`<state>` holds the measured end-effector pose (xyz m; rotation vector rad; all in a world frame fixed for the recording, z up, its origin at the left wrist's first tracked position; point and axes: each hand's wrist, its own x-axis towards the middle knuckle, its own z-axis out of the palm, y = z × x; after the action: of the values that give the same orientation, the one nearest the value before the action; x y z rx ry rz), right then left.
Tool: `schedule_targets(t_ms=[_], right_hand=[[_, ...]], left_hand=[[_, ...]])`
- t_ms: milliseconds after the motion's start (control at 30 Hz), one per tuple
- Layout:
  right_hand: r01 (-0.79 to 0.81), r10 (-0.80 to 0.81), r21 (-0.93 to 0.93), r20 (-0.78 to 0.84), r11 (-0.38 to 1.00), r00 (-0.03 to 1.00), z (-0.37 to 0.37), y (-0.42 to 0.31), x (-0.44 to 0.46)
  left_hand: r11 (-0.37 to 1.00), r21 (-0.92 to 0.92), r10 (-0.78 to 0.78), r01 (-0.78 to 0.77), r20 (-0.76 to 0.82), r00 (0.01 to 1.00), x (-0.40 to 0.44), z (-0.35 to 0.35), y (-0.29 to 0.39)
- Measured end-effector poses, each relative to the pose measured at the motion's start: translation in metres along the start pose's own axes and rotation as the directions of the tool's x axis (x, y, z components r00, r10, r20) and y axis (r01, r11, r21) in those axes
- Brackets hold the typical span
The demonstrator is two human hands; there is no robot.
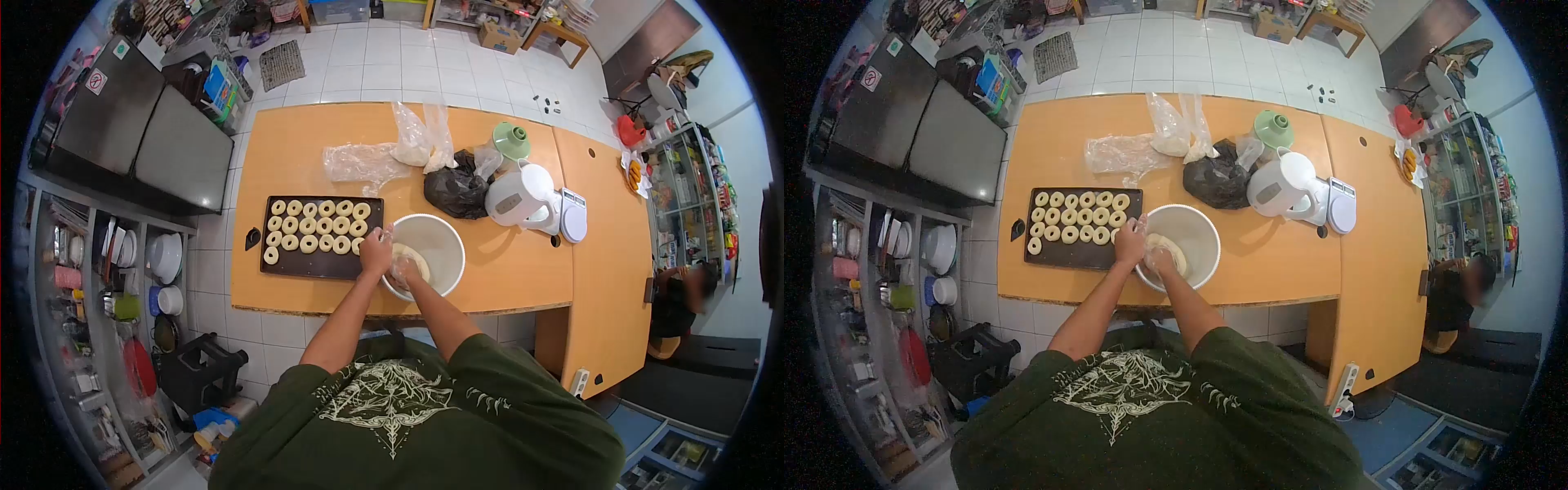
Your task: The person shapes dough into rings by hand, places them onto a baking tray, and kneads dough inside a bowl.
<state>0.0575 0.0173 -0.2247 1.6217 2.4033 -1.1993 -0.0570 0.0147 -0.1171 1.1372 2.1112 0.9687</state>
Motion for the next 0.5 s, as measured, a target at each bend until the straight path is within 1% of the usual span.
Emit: schedule_targets(t_ms=[33,67,100,133,167,200,267,300,400,433,467,500], right_hand=[[-0.051,0.05,0.039,0.026,0.998,0.998,-0.002,-0.005,0.0],[-0.104,0.1,0.078,0.054,0.992,0.993,-0.003,-0.01,-0.001],[-0.102,0.098,0.079,0.056,0.992,0.994,0.007,-0.008,0.0],[-0.082,0.114,0.229,-0.131,0.97,0.985,0.021,-0.002,0.002],[-0.033,0.154,0.366,-0.307,0.93,0.939,0.033,0.006,0.003],[-0.034,0.153,0.364,-0.303,0.931,0.941,0.032,0.004,0.001],[-0.212,0.354,0.495,-0.211,0.842,0.911,0.027,-0.002,0.002],[-0.209,0.35,0.496,-0.211,0.843,0.912,0.028,-0.003,0.001],[-0.22,0.281,0.23,-0.28,0.948,0.918,0.026,-0.006,0.002],[-0.212,0.274,0.232,-0.281,0.949,0.92,0.023,-0.008,0.006],[-0.243,0.336,0.331,-0.261,0.912,0.905,0.023,-0.009,0.005],[-0.27,0.394,0.426,-0.236,0.864,0.888,0.022,-0.011,0.005]], left_hand=[[1.0,0.002,-0.001,0.001,-0.005,1.0,0.002,0.001,-0.002],[0.999,-0.018,0.03,-0.03,-0.025,0.999,0.002,0.003,-0.005],[0.997,-0.038,0.061,-0.062,-0.044,0.997,0.001,0.003,-0.006],[0.998,-0.046,0.042,-0.043,-0.028,0.999,0.0,0.001,-0.004],[0.998,-0.047,0.038,-0.039,-0.029,0.999,-0.001,-0.001,-0.001],[0.999,-0.045,0.014,-0.015,-0.007,1.0,-0.001,-0.001,-0.001],[0.999,-0.041,-0.005,0.005,0.01,1.0,0.0,-0.002,0.001],[0.999,-0.035,-0.014,0.014,0.006,1.0,-0.001,-0.002,0.001],[0.999,-0.043,-0.006,0.005,-0.023,1.0,-0.004,0.001,0.002],[0.999,-0.053,0.008,-0.01,-0.038,0.999,-0.002,0.0,0.001],[0.999,-0.037,-0.005,0.005,-0.002,1.0,0.0,0.002,-0.003],[0.999,-0.034,-0.006,0.006,-0.004,1.0,0.001,0.001,-0.003]])
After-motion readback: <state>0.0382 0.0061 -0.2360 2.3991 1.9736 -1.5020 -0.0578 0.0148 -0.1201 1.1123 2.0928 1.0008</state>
